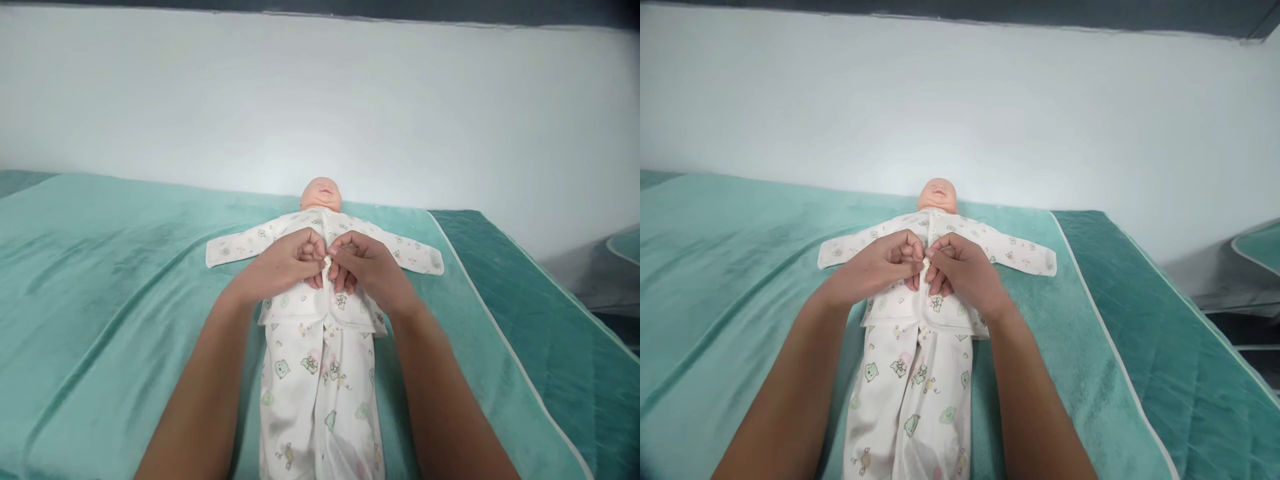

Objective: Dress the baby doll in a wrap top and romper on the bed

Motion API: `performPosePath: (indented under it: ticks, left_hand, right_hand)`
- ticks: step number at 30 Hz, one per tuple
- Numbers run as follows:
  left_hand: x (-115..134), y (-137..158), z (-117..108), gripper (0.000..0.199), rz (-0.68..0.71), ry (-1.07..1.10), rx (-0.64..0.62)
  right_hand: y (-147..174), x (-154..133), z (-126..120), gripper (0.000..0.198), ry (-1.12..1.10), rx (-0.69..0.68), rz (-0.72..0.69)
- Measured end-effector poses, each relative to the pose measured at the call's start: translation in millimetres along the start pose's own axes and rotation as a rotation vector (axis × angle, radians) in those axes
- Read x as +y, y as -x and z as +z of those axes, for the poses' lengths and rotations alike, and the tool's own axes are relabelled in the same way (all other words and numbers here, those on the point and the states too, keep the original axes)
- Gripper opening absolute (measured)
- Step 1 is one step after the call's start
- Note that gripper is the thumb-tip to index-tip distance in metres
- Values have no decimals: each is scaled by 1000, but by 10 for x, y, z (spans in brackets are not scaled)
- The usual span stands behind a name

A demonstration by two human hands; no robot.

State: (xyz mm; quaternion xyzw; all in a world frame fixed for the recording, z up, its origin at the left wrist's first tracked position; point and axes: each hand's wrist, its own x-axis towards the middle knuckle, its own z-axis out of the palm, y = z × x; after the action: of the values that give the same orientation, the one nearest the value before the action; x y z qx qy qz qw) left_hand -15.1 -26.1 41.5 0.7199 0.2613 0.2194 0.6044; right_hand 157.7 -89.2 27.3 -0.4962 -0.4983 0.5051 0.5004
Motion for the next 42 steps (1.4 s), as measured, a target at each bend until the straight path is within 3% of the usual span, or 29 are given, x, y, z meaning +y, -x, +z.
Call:
performPosePath:
  ticks: [13, 22, 29, 31, 34, 36, 38, 42]
  left_hand:
    - [26, -4, 54, 11, -21, 42, 76]
    - [85, 25, 27, 10, -112, 47, -20]
    - [82, 42, 1, 11, -103, 52, -37]
    - [50, 18, -3, 13, -53, 89, 13]
    - [1, -43, 21, 13, 66, 193, 188]
    - [-14, -76, 63, 11, 174, 243, 330]
    - [-5, -83, 121, 9, 251, 235, 388]
    - [56, -32, 233, 24, 179, 169, 178]
  right_hand:
    - [6, -7, 30, 21, 7, 2, -3]
    - [10, -33, 43, 14, 45, 1, 36]
    - [11, -11, 6, 18, 17, -4, 19]
    - [1, 6, -11, 20, -29, 5, -13]
    - [-3, 15, 0, 21, -63, 44, -39]
    - [12, 5, 40, 19, -23, 71, -54]
    - [37, -7, 92, 17, 69, 46, -89]
    - [78, -11, 147, 25, 163, -126, -175]
